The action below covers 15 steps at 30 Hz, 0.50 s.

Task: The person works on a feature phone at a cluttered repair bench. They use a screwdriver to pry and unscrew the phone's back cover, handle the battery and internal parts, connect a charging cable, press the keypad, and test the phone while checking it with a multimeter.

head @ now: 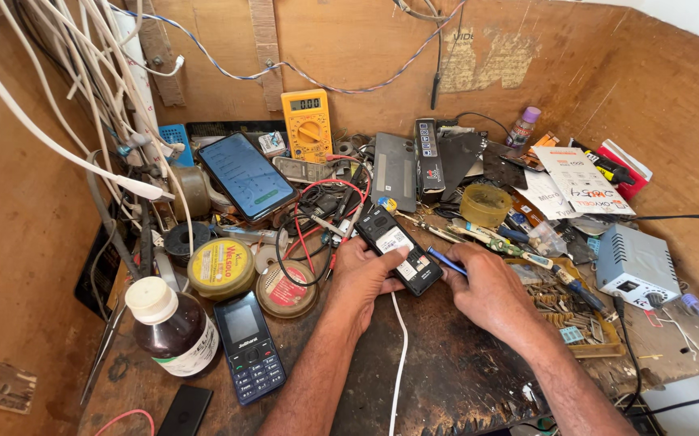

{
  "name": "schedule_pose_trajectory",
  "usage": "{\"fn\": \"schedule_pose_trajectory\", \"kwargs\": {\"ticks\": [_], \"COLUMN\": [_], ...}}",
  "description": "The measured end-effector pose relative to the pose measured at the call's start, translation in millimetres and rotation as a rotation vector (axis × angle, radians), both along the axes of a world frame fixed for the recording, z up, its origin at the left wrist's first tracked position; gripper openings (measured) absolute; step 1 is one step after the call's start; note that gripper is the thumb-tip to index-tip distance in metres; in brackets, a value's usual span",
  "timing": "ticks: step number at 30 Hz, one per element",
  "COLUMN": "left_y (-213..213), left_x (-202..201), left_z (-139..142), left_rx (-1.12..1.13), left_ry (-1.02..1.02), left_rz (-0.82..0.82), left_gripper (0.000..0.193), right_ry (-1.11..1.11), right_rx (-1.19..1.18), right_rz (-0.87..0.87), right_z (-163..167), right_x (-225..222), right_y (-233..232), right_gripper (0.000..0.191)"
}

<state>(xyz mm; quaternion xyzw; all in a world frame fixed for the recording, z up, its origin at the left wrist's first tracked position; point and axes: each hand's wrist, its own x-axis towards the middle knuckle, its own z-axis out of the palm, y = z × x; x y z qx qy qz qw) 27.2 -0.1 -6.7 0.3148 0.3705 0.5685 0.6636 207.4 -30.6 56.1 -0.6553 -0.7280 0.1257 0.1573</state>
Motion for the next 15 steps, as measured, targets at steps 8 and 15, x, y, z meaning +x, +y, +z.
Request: {"fn": "schedule_pose_trajectory", "kwargs": {"ticks": [8,15], "left_y": [4.7,3.4], "left_x": [1.0,-0.8], "left_z": [-10.1,-5.0], "left_rx": [0.064,0.005], "left_ry": [-0.01,-0.035], "left_rz": [0.009,-0.017], "left_gripper": [0.028,0.025], "right_ry": [0.167,0.31], "right_rx": [0.012,0.008], "right_rz": [-0.13,-0.142], "right_z": [-3.0,-9.7], "right_x": [5.7,8.4], "right_y": [-1.5,2.9], "right_gripper": [0.029,0.027]}}
